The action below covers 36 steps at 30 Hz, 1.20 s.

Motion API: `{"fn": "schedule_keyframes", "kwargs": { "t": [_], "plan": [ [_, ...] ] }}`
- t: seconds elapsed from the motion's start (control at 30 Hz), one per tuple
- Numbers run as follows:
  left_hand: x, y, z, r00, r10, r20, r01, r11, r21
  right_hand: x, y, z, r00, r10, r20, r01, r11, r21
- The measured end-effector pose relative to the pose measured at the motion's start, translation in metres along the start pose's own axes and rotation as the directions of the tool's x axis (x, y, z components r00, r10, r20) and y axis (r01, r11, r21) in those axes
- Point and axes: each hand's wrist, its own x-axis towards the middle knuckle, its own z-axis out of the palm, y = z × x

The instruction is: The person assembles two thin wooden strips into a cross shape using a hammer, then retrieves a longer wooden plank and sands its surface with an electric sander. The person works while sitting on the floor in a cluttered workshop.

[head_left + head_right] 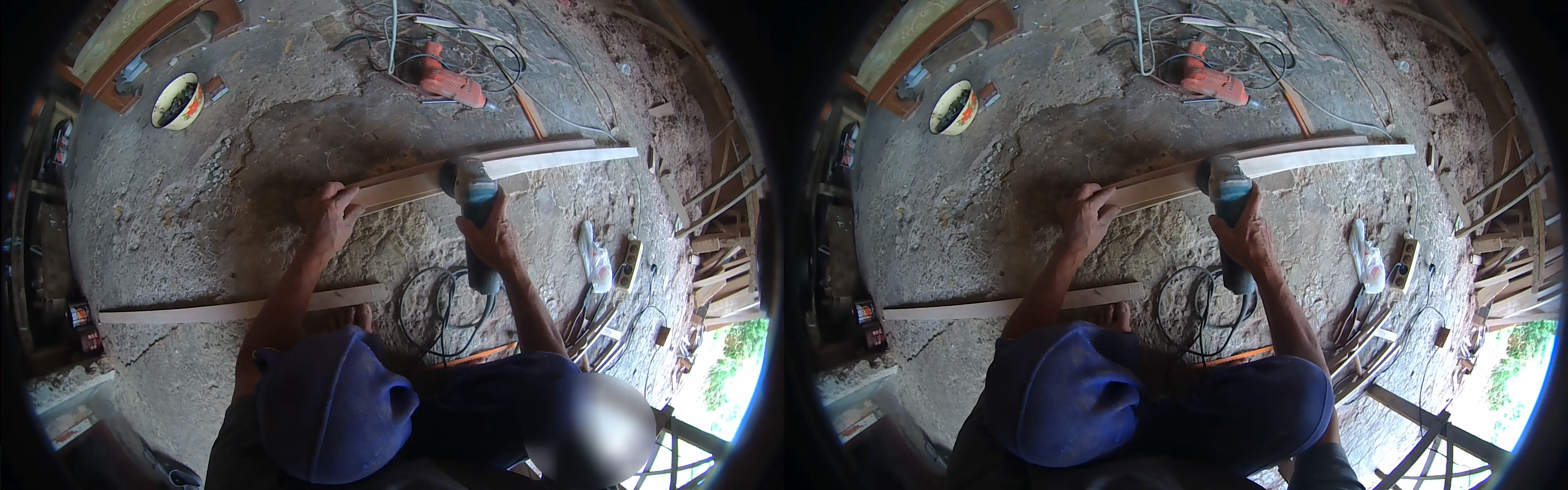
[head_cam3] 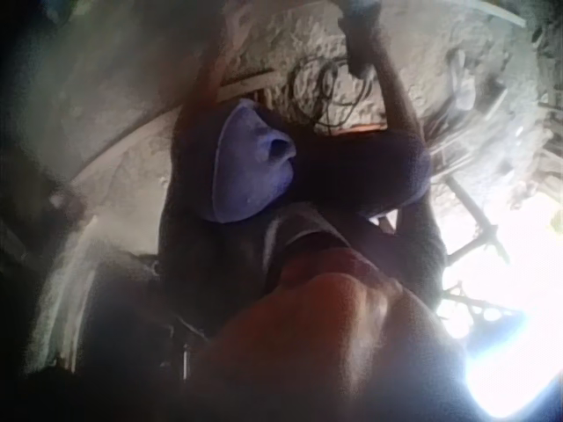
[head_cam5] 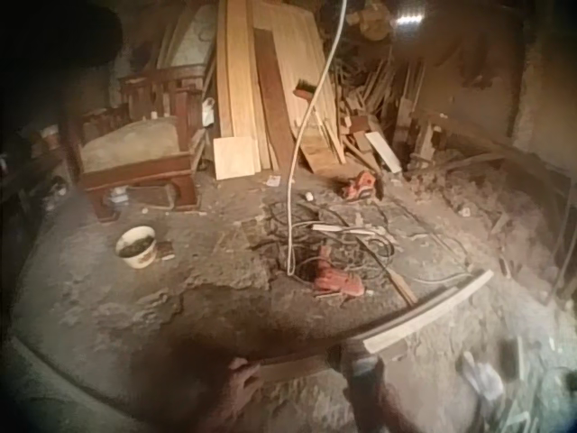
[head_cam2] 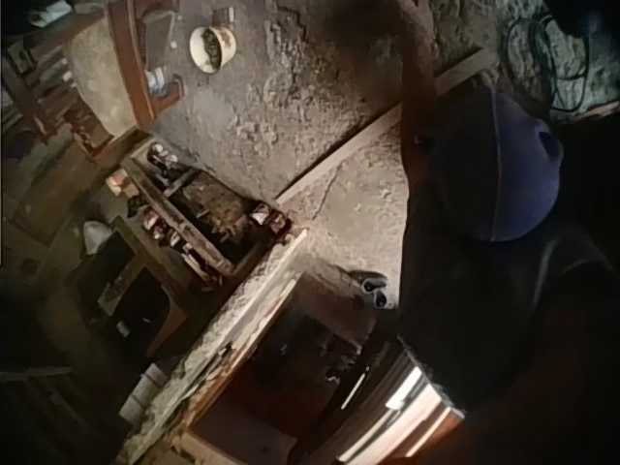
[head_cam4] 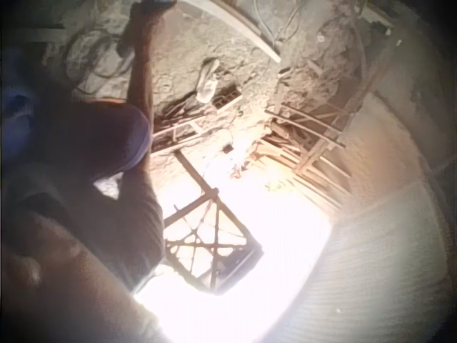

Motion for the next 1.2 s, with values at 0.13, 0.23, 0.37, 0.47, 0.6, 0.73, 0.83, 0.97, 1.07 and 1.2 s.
{"fn": "schedule_keyframes", "kwargs": {
  "t": [0.13, 0.23, 0.37, 0.47, 0.6, 0.73, 0.83, 0.97, 1.07, 1.2],
  "plan": [
    [-0.001, 0.002, -0.003, 0.999, -0.019, 0.043, 0.021, 0.999, -0.046, -0.006, -0.012, 0.001, 0.998, 0.036, 0.051, -0.033, 0.998, -0.061],
    [-0.005, -0.001, -0.006, 0.997, -0.034, 0.075, 0.041, 0.994, -0.106, -0.009, -0.022, 0.006, 0.999, 0.004, 0.036, -0.002, 0.999, -0.054],
    [-0.015, -0.010, -0.006, 0.980, -0.176, 0.092, 0.196, 0.934, -0.299, -0.013, -0.030, 0.013, 0.996, 0.016, 0.092, -0.013, 0.999, -0.032],
    [-0.023, -0.016, -0.005, 0.988, -0.150, 0.041, 0.155, 0.925, -0.347, -0.016, -0.033, 0.022, 0.994, -0.008, 0.110, 0.010, 1.000, -0.021],
    [-0.028, -0.016, -0.005, 0.972, -0.232, -0.034, 0.192, 0.871, -0.453, -0.017, -0.041, 0.030, 0.991, -0.100, 0.093, 0.103, 0.994, -0.030],
    [-0.027, -0.024, -0.024, 0.880, -0.373, -0.294, 0.212, 0.863, -0.458, -0.020, -0.056, 0.033, 0.983, -0.110, 0.148, 0.118, 0.992, -0.046],
    [-0.024, -0.039, -0.051, 0.735, -0.508, -0.449, 0.202, 0.796, -0.570, -0.022, -0.068, 0.039, 0.977, -0.102, 0.187, 0.113, 0.992, -0.047],
    [-0.020, -0.056, -0.089, 0.625, -0.557, -0.547, 0.099, 0.751, -0.652, -0.022, -0.080, 0.049, 0.968, -0.093, 0.234, 0.108, 0.993, -0.050],
    [-0.018, -0.055, -0.104, 0.599, -0.550, -0.582, 0.046, 0.749, -0.661, -0.022, -0.086, 0.056, 0.963, -0.108, 0.248, 0.125, 0.991, -0.054],
    [-0.015, -0.043, -0.110, 0.612, -0.541, -0.576, 0.004, 0.731, -0.682, -0.024, -0.092, 0.065, 0.955, -0.144, 0.260, 0.159, 0.986, -0.041]
  ]
}}
